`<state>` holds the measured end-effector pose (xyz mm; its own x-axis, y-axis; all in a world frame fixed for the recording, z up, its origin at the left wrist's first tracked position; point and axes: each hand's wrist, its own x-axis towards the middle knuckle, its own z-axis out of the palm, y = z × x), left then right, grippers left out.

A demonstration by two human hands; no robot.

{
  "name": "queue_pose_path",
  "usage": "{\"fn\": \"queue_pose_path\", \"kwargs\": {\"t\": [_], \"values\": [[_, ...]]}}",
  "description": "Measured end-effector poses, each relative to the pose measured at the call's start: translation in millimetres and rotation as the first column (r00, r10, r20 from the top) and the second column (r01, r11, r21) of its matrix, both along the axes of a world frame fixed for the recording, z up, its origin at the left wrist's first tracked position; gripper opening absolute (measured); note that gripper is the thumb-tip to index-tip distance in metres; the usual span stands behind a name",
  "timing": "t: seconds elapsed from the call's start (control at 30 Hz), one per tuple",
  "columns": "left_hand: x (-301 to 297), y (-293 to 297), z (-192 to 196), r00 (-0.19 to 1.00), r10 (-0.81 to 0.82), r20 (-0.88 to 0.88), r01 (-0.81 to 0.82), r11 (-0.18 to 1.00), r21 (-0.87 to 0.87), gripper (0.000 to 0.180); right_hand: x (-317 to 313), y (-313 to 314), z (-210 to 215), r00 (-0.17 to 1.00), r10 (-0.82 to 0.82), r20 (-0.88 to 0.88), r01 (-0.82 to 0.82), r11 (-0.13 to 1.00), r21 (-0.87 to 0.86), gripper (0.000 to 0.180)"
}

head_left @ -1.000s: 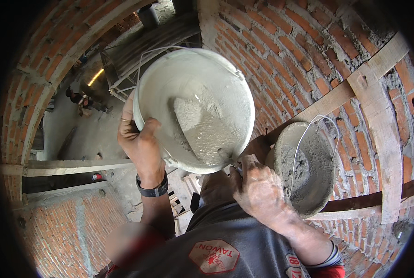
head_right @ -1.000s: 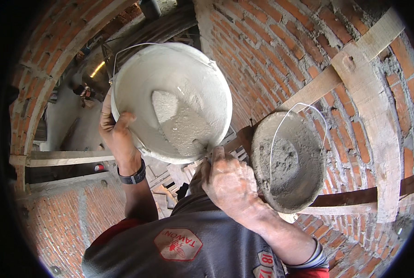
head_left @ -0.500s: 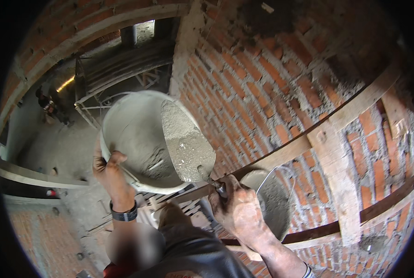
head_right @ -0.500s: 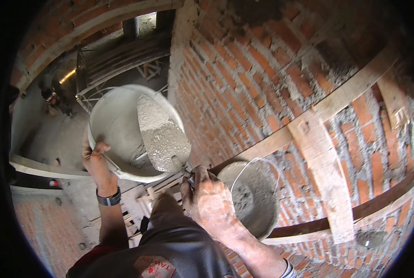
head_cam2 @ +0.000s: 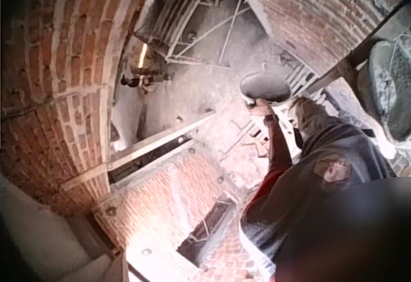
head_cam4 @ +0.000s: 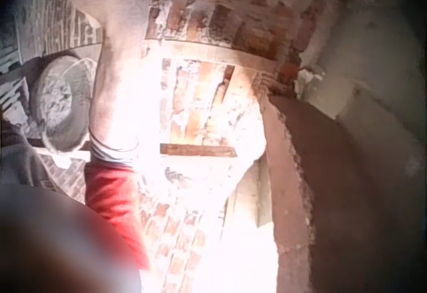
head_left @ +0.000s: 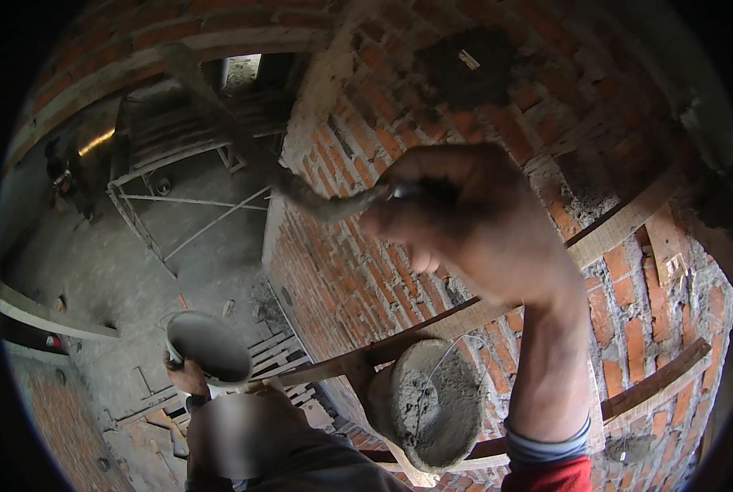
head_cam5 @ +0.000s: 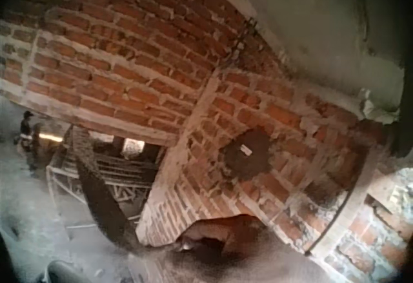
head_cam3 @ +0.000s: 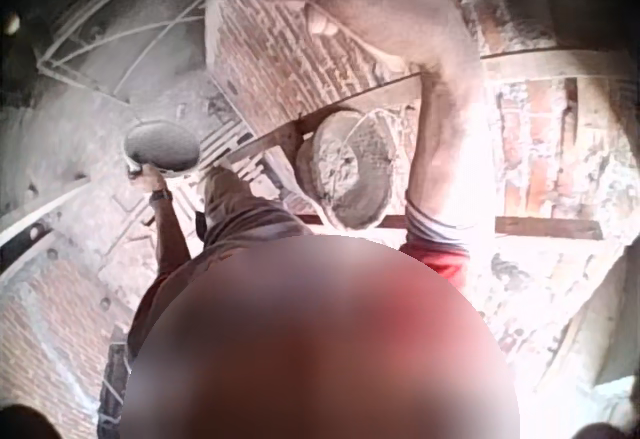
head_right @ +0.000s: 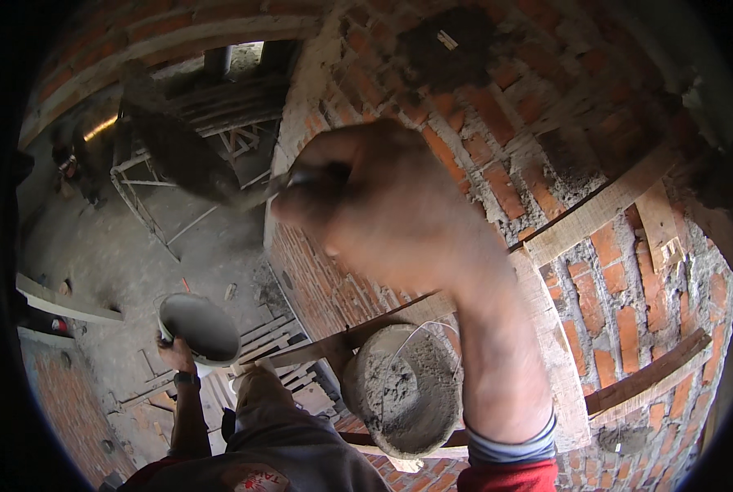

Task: The person scoops wet cement from a bucket with a trowel and applies it to a brick wall, smoothing the surface. The person repeatedly transfers cement between buckets and continues plastering the wall.

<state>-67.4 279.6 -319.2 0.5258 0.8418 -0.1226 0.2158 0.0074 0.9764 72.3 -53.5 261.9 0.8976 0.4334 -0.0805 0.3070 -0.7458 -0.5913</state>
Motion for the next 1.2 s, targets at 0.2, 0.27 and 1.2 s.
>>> {"fn": "queue_pose_path", "kwargs": {"t": [0.2, 0.27, 1.2], "values": [[-38.6, 26.5, 8.9, 0.974, 0.018, -0.227, -0.002, 0.998, 0.07, 0.054, 111.1, -102.1, -5.8, 0.85, 0.006, 0.527, 0.243, 0.882, -0.403, 0.031], [-39.2, 28.2, 20.7, 0.968, 0.063, -0.241, -0.011, 0.977, 0.213, 0.054, 108.8, -126.4, 6.8, 0.829, -0.231, 0.509, 0.434, 0.84, -0.326, 0.022], [68.7, -106.6, 356.5, 0.621, -0.423, 0.66, 0.367, 0.901, 0.232, 0.067, -83.0, 26.4, -119.8, 0.968, 0.195, 0.159, 0.025, 0.554, -0.832, 0.014]]}}
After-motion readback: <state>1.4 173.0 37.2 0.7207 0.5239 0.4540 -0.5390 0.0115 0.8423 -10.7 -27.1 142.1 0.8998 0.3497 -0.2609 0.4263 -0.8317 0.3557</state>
